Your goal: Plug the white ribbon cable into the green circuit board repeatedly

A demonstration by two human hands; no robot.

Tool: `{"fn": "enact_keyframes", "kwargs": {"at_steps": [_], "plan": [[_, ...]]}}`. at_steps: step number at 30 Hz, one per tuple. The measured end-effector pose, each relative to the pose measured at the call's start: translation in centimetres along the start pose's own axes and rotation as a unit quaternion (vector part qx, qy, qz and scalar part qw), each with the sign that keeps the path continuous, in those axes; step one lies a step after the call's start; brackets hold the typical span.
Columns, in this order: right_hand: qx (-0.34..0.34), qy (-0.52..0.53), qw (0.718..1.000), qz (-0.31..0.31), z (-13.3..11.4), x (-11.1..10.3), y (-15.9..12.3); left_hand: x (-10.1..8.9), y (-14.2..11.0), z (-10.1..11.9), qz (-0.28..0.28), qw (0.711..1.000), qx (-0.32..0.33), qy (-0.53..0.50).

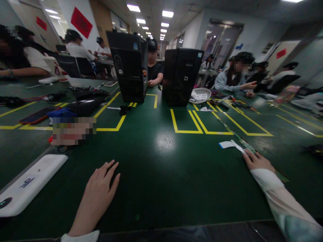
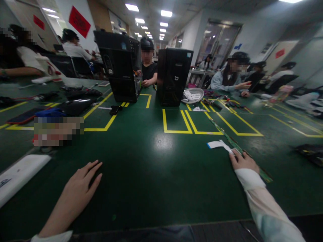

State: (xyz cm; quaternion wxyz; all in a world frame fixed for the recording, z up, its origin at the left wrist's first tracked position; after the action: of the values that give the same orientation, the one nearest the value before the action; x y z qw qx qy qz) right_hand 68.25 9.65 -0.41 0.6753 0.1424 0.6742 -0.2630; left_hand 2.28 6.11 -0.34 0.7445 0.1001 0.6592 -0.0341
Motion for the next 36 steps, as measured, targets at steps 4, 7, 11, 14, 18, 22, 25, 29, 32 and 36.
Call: {"fn": "enact_keyframes", "kwargs": {"at_steps": [4,7,11,14,18,22,25,29,32,36], "plan": [[0.035,0.069,0.997,-0.014,-1.0,-1.4,1.6,0.0,0.1,-0.1,-0.007,1.0,-0.007,-0.005],[0.039,0.086,0.996,-0.001,-1.5,-1.7,2.4,-0.2,0.0,0.1,-0.009,1.0,-0.012,-0.008],[0.042,0.102,0.994,0.028,-1.5,-1.5,3.0,-0.2,-0.1,0.0,-0.011,1.0,-0.01,-0.013],[0.037,0.109,0.993,0.035,-1.3,-1.2,3.2,-0.1,-0.1,-0.2,-0.013,1.0,-0.01,-0.01],[0.034,0.111,0.992,0.052,-0.9,-0.9,3.4,0.1,0.0,-0.2,-0.014,1.0,-0.008,-0.006],[-0.047,0.069,0.992,0.091,-1.3,-0.9,4.1,0.0,0.0,-0.1,-0.01,1.0,-0.006,-0.008],[-0.17,0.029,0.978,0.114,-3.7,-0.6,4.0,0.0,-0.1,0.0,-0.011,1.0,-0.007,-0.009],[-0.323,0.04,0.937,0.129,-9.6,-0.4,1.3,-0.3,-0.1,0.1,-0.011,1.0,-0.018,-0.016],[-0.471,0.078,0.87,0.127,-15.6,-0.8,-2.7,-0.4,-0.1,0.2,-0.015,0.999,-0.024,-0.024],[-0.577,0.094,0.803,0.112,-22.8,-1.0,-7.7,-0.4,-0.1,0.1,-0.018,0.999,-0.027,-0.034]]}}
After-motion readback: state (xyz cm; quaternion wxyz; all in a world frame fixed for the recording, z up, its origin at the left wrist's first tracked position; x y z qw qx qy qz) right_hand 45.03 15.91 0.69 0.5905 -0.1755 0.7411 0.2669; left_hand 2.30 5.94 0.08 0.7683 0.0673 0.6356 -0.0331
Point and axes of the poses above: each hand's wrist, its own y-axis towards the middle knuckle, its own x-axis out of the palm, z = x × y, the point moved 6 cm from there along y, towards the middle knuckle, and after that the axes turned 14 degrees about -z, right-handed, at the moved point
